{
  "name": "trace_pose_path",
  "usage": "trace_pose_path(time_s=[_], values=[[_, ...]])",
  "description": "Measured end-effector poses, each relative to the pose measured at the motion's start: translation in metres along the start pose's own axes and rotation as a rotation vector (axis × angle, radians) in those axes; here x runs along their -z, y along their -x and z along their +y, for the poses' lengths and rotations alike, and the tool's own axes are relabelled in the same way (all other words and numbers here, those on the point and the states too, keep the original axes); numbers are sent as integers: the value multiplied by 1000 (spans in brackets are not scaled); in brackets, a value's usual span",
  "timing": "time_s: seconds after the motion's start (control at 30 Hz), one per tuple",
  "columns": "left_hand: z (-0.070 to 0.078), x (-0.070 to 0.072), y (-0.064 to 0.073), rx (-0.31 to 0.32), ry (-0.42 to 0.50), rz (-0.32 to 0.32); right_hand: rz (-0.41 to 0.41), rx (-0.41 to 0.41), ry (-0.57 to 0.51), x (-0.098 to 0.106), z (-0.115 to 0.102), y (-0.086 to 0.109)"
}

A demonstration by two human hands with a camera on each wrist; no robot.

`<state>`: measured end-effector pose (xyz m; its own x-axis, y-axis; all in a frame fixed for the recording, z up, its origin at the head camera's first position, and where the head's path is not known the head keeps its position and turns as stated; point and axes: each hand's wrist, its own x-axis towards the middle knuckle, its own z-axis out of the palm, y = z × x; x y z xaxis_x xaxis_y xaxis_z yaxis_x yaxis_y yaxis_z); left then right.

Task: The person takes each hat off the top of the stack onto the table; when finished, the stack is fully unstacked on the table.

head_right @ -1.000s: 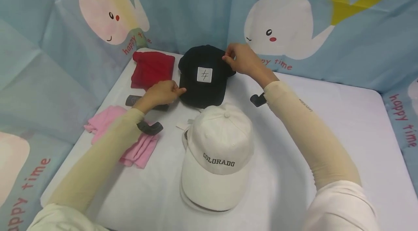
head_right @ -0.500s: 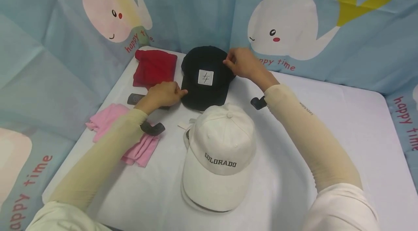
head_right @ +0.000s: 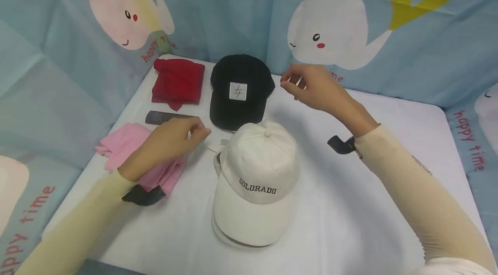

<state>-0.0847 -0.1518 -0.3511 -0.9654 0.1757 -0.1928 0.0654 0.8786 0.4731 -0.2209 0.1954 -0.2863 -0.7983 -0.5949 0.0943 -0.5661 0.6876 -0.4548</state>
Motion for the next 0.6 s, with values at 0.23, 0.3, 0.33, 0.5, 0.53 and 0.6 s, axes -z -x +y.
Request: trace_pose_path(time_s=[0.23,0.3,0.33,0.5,0.53,0.6], values=[[5,-24,65,-13,104,-9,-12,10,25,2,-21,71],[7,-31,78,-2,113,-9,-19,-3,11,-2,-25,86],[9,-35,84,-1,115,-10,-19,-9,7,-5,-27,93],[19,-57,99,-35,98,11,-9,-36,-20,-16,-28,117],[21,-61,102,-40,91,23,-13,-38,-26,-18,-28,119],[24,-68,106,-35,90,38,-16,-41,-40,-23,-28,122]])
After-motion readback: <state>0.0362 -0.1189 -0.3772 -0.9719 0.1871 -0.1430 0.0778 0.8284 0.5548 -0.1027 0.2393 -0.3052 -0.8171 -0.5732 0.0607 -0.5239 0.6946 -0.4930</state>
